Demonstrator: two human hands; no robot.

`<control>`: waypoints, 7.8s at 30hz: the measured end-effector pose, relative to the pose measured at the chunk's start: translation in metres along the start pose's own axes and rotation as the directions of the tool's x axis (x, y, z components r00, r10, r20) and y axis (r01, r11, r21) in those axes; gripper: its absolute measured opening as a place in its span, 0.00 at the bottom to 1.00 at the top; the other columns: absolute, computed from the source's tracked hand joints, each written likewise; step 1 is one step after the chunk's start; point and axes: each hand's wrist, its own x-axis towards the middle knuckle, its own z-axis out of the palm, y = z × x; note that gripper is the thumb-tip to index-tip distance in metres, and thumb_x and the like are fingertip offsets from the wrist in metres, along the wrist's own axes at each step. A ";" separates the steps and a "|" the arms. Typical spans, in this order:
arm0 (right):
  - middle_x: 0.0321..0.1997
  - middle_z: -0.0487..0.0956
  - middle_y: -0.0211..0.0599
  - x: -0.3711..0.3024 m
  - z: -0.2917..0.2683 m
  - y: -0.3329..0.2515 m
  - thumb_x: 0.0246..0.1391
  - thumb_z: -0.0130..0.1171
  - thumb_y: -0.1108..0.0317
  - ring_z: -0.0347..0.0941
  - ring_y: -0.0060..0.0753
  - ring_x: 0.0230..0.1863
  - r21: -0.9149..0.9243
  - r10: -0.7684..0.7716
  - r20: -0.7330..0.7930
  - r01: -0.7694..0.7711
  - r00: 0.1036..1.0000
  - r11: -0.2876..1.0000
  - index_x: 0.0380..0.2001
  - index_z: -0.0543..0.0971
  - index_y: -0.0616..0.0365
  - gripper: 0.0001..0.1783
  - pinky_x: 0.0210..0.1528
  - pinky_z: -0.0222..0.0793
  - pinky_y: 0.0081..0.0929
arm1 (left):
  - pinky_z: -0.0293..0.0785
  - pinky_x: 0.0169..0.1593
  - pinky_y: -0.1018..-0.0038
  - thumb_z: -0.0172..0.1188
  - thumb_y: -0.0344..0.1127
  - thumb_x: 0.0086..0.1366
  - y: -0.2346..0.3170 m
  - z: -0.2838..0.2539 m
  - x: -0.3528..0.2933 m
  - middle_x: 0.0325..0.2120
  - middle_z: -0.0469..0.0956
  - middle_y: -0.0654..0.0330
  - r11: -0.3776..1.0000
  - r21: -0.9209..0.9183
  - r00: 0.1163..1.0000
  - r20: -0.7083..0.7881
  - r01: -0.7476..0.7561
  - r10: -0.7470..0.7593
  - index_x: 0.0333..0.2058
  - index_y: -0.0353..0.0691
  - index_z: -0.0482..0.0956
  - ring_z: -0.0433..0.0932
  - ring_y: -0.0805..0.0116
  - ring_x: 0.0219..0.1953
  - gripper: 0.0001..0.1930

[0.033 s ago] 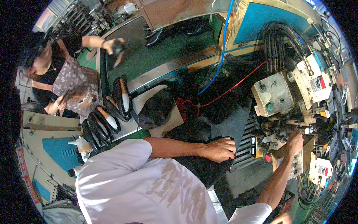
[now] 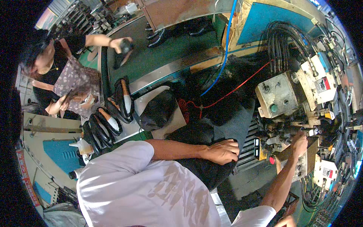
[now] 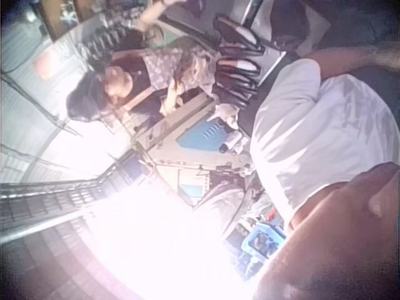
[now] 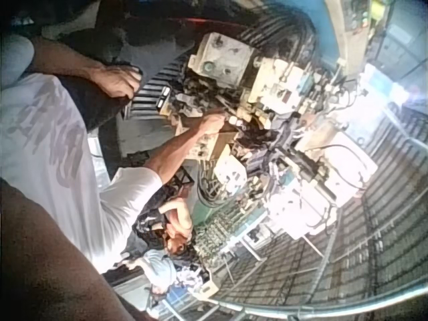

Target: Using industrial machinery to press and assemble shoe soles and uppers on an assembly line.

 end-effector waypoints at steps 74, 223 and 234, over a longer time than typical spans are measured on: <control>0.45 0.86 0.70 -0.001 -0.004 -0.013 0.76 0.37 0.40 0.83 0.77 0.48 -0.017 0.039 0.022 -0.039 0.999 0.999 0.48 0.86 0.61 0.37 0.52 0.78 0.68 | 0.67 0.49 0.59 0.65 0.33 0.61 -0.008 0.002 -0.005 0.37 0.75 0.66 1.000 -0.007 1.000 0.015 -0.008 0.009 0.36 0.50 0.85 0.74 0.61 0.46 0.05; 0.40 0.88 0.61 -0.005 0.005 0.002 0.75 0.51 0.45 0.85 0.72 0.44 -0.044 -0.044 -0.090 0.040 0.995 0.998 0.44 0.85 0.56 0.26 0.46 0.80 0.63 | 0.54 0.19 0.64 0.64 0.24 0.70 0.207 -0.228 0.141 0.16 0.65 0.57 0.171 -0.928 0.942 -0.335 -0.332 0.013 0.17 0.39 0.65 0.66 0.66 0.14 0.23; 0.45 0.88 0.60 0.005 0.007 -0.008 0.72 0.48 0.40 0.84 0.72 0.48 -0.025 0.012 -0.047 -0.013 0.999 1.000 0.47 0.87 0.49 0.28 0.51 0.79 0.64 | 0.49 0.15 0.71 0.67 0.30 0.67 0.233 -0.169 0.129 0.13 0.63 0.64 -0.104 -0.927 0.893 -0.310 -0.360 -0.326 0.13 0.43 0.60 0.60 0.68 0.12 0.27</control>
